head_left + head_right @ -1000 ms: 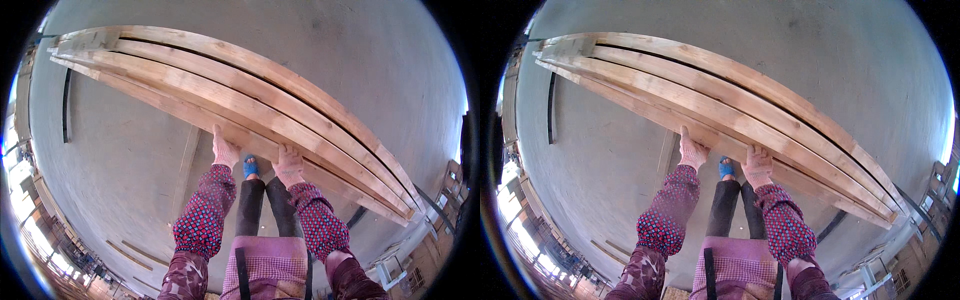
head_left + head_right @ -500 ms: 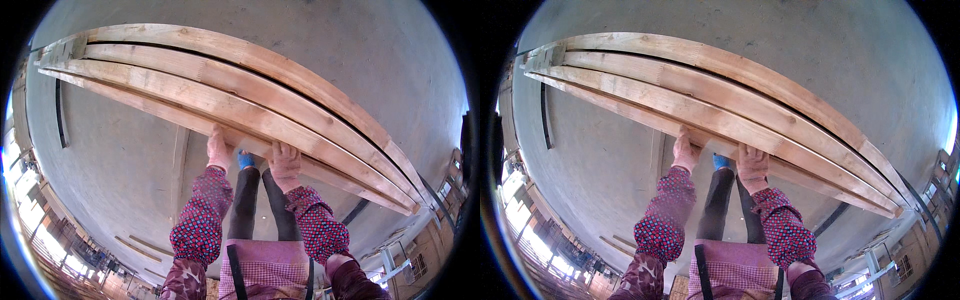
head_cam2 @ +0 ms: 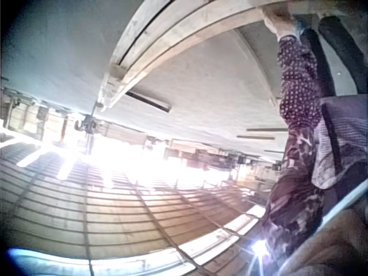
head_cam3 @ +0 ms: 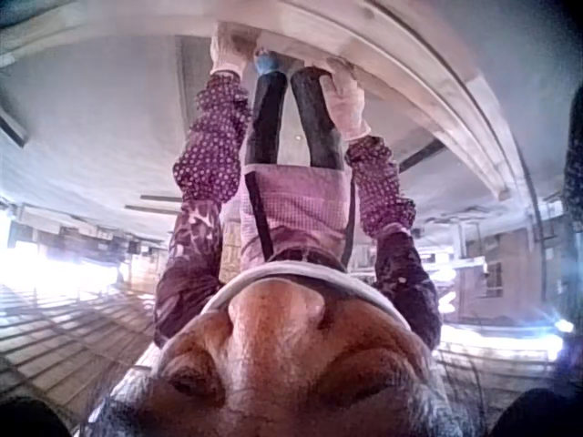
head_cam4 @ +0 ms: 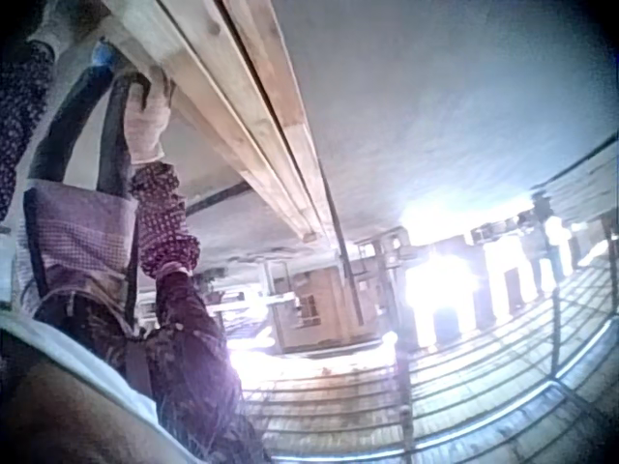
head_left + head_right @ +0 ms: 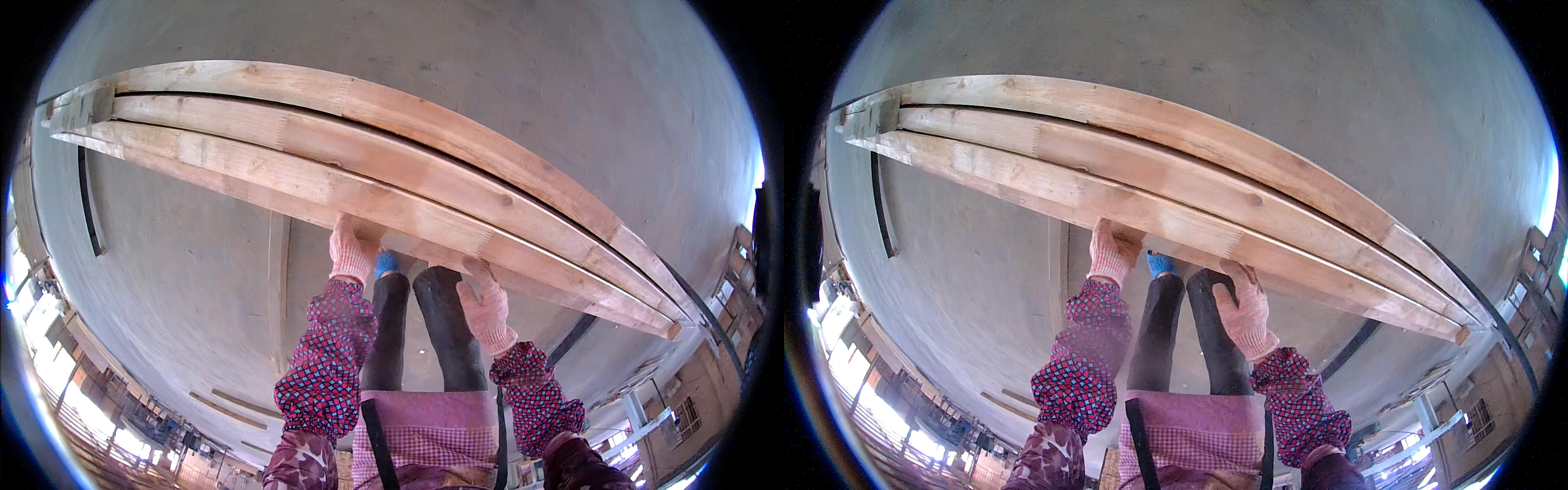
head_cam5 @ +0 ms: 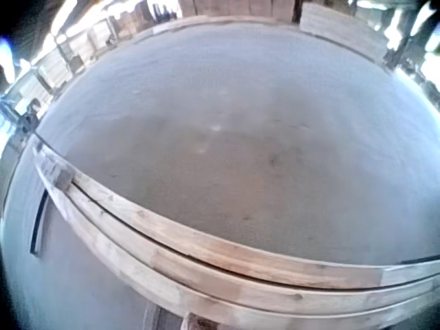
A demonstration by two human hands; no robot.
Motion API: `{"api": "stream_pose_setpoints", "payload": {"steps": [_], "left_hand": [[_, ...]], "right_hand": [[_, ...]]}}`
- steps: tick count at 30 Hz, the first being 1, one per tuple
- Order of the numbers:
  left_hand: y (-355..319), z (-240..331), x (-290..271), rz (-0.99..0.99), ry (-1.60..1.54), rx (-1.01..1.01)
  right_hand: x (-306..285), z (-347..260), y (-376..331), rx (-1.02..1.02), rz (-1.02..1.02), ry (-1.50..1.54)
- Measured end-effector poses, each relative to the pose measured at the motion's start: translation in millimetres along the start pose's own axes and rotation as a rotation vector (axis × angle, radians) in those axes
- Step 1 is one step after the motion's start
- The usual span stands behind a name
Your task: The person gathers long wooden planks from a conveyor belt and stacks them in a pile on the floor. The person repeatedly lifts bundles of planks and places them onto a growing stack, organizing the wood in a workshop environment.
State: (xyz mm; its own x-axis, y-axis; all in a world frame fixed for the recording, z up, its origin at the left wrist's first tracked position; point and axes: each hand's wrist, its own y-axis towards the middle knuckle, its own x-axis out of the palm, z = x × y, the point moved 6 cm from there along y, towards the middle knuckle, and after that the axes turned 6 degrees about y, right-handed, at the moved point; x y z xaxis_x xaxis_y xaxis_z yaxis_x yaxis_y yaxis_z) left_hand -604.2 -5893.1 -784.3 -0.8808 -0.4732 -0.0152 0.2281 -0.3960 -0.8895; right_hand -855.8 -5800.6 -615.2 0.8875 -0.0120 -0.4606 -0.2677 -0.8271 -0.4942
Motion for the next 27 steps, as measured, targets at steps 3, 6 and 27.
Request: {"api": "stream_pose_setpoints", "payload": {"steps": [3,6,27], "left_hand": [[44.6,-1.3,-57.1,-0.117,0.863,0.48],[46.2,-10.0,-61.6,-0.032,1.093,0.537],[-22.1,16.9,-19.0,-0.137,0.369,-0.344]], "right_hand": [[-1.2,-55.0,-4.5,-0.199,-0.071,0.019],[-20.0,-128.8,-31.8,-0.528,-0.142,0.056],[-34.6,-3.1,-134.8,0.119,0.022,0.077]]}}
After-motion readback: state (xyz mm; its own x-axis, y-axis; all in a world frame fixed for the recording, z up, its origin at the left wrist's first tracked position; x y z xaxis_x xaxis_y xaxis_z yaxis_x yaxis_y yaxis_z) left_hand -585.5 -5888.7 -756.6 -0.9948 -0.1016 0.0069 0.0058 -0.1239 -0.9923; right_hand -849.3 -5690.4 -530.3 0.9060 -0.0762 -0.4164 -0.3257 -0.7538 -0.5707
